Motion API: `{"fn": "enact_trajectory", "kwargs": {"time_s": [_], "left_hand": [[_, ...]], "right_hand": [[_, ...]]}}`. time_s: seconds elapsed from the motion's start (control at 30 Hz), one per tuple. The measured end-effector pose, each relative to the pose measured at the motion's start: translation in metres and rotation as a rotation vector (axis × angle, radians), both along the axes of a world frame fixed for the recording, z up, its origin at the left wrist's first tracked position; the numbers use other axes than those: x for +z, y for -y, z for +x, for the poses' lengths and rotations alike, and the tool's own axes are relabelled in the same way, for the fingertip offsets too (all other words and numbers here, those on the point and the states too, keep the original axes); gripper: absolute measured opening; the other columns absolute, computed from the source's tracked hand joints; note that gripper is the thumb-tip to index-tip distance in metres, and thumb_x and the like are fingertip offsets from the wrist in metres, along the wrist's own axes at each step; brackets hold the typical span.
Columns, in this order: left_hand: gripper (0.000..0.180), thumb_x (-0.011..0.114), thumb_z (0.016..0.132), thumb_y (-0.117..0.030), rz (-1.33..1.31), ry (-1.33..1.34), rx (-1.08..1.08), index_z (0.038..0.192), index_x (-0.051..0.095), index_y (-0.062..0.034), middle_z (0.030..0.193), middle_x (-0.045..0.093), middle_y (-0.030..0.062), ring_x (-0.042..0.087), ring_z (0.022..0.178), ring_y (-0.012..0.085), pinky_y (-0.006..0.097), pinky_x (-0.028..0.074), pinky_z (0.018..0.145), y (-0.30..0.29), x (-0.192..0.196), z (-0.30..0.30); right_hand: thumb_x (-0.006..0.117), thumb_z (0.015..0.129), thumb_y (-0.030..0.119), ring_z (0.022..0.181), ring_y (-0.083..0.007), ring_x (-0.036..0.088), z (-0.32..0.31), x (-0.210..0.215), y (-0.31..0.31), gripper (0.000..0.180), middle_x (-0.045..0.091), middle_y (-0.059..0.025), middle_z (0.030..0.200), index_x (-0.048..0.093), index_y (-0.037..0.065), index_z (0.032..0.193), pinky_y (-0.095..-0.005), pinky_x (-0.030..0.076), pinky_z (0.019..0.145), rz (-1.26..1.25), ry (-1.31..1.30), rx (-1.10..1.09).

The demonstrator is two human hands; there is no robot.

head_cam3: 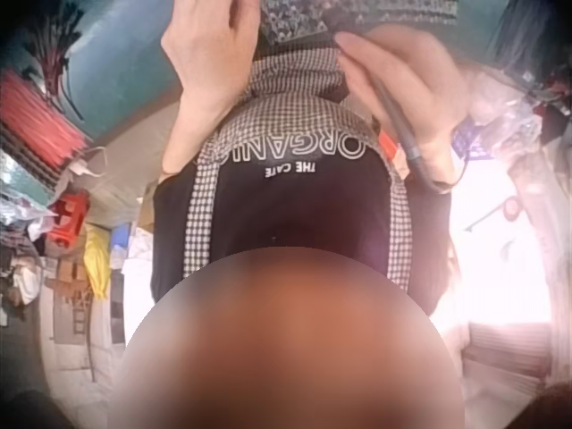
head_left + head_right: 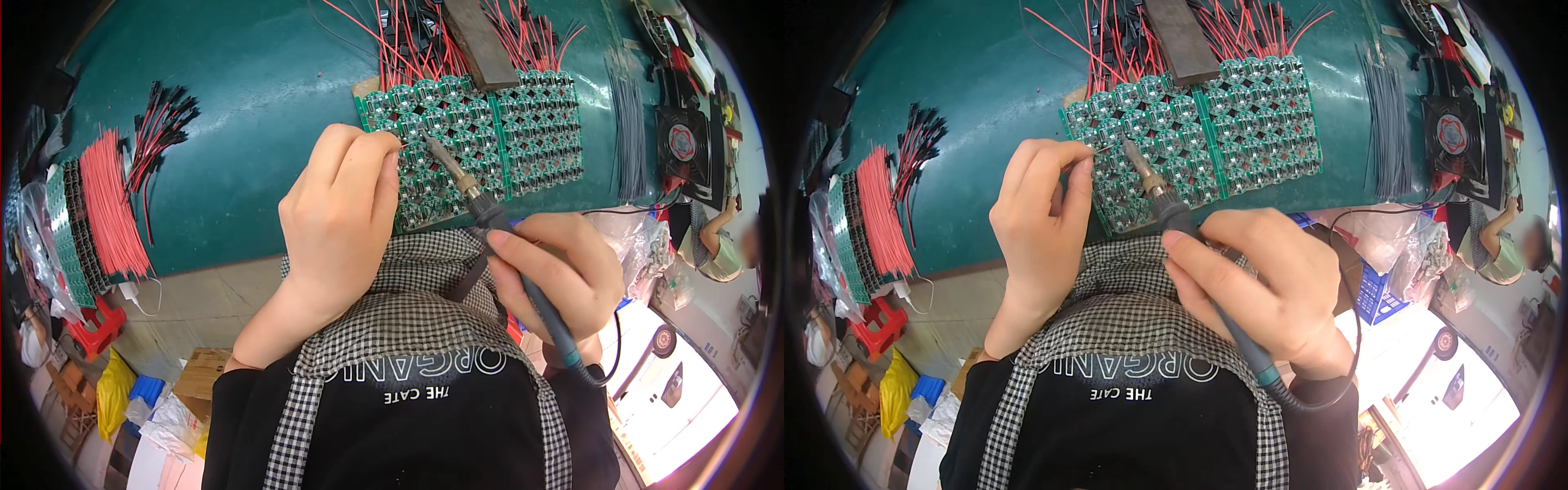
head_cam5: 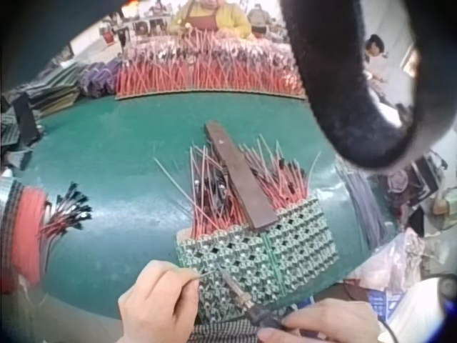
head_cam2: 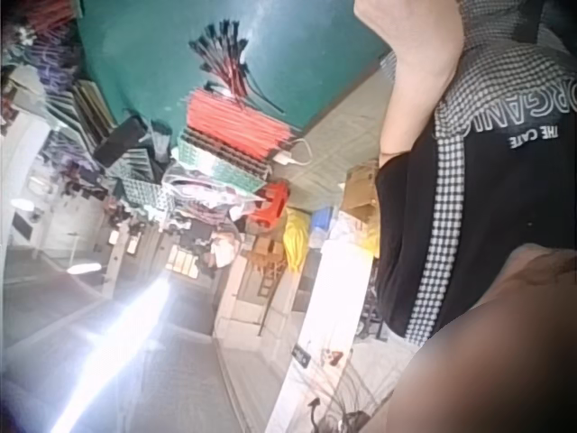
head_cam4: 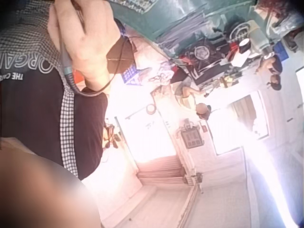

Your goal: The person solders red wires and black wires to LED circuit boards with a soldering iron and solder wire.

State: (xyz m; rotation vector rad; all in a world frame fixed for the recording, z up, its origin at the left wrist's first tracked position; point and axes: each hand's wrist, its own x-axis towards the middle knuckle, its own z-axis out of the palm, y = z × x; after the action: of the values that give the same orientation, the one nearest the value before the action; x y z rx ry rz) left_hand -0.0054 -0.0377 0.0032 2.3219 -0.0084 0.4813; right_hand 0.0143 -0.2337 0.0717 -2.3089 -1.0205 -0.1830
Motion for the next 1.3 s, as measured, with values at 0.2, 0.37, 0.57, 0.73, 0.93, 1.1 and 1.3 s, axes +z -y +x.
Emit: {"fn": "enact_trajectory", "kwargs": {"time_s": [0.2,0.37,0.57,0.73,0.93,1.1,1.3], "left_hand": [[0.014,0.065,0.078,0.003,-0.081,-0.032,-0.027,0.088,0.057,-0.0035,0.08,0.056,0.0073,0.057,0.059,0.0212,0.03,0.046,0.05,0.003,0.003,-0.009],[0.015,0.065,0.077,0.005,-0.111,-0.019,-0.059,0.088,0.057,-0.003,0.08,0.057,0.0076,0.056,0.058,0.0211,0.03,0.046,0.049,0.004,0.001,-0.01],[0.016,0.065,0.076,0.005,-0.113,-0.001,-0.089,0.088,0.057,-0.0023,0.08,0.057,0.0077,0.057,0.06,0.0218,0.03,0.047,0.051,0.007,-0.001,-0.01],[0.017,0.065,0.076,0.005,-0.077,-0.006,-0.104,0.09,0.058,-0.0018,0.083,0.056,0.0087,0.058,0.061,0.0227,0.031,0.049,0.053,0.008,-0.001,-0.01],[0.017,0.066,0.076,0.004,-0.053,-0.004,-0.105,0.091,0.059,-0.0011,0.084,0.056,0.0089,0.059,0.063,0.0238,0.031,0.05,0.054,0.009,-0.002,-0.011],[0.017,0.067,0.076,0.003,-0.025,-0.002,-0.106,0.091,0.059,-0.0015,0.086,0.056,0.0088,0.06,0.062,0.0232,0.031,0.05,0.054,0.01,-0.003,-0.009],[0.016,0.067,0.077,0.0,0.074,0.037,-0.109,0.091,0.059,-0.0027,0.084,0.055,0.0074,0.059,0.059,0.0213,0.031,0.049,0.051,0.011,-0.001,-0.008]], "right_hand": [[0.078,0.063,-0.001,0.064,-0.0189,0.06,0.008,0.008,0.006,0.03,0.059,-0.0065,0.08,0.071,0.003,0.091,-0.0279,0.048,0.053,0.073,-0.19,-0.04],[0.078,0.066,0.007,0.06,-0.0191,0.06,0.002,0.006,0.016,0.024,0.063,-0.0082,0.074,0.07,0.001,0.088,-0.0282,0.047,0.05,0.118,-0.088,-0.066],[0.068,0.073,0.008,0.055,-0.0218,0.06,-0.009,-0.006,0.024,0.012,0.063,-0.0101,0.068,0.068,-0.001,0.081,-0.0291,0.046,0.048,0.248,-0.072,-0.178],[0.068,0.072,0.005,0.055,-0.0213,0.06,-0.007,-0.009,0.025,0.012,0.063,-0.0098,0.068,0.068,-0.002,0.081,-0.0291,0.046,0.048,0.228,-0.052,-0.126],[0.07,0.07,0.003,0.055,-0.0208,0.061,-0.005,-0.011,0.02,0.013,0.064,-0.0098,0.068,0.068,-0.001,0.082,-0.0282,0.047,0.047,0.229,-0.054,-0.099],[0.072,0.066,-0.001,0.056,-0.0206,0.062,-0.005,-0.017,0.018,0.02,0.064,-0.009,0.071,0.069,0.0,0.086,-0.0282,0.048,0.048,0.27,0.016,-0.021],[0.076,0.065,0.002,0.061,-0.0198,0.062,-0.012,-0.013,0.016,0.026,0.063,-0.0076,0.078,0.071,0.003,0.091,-0.0277,0.048,0.05,0.135,-0.041,-0.006]]}}
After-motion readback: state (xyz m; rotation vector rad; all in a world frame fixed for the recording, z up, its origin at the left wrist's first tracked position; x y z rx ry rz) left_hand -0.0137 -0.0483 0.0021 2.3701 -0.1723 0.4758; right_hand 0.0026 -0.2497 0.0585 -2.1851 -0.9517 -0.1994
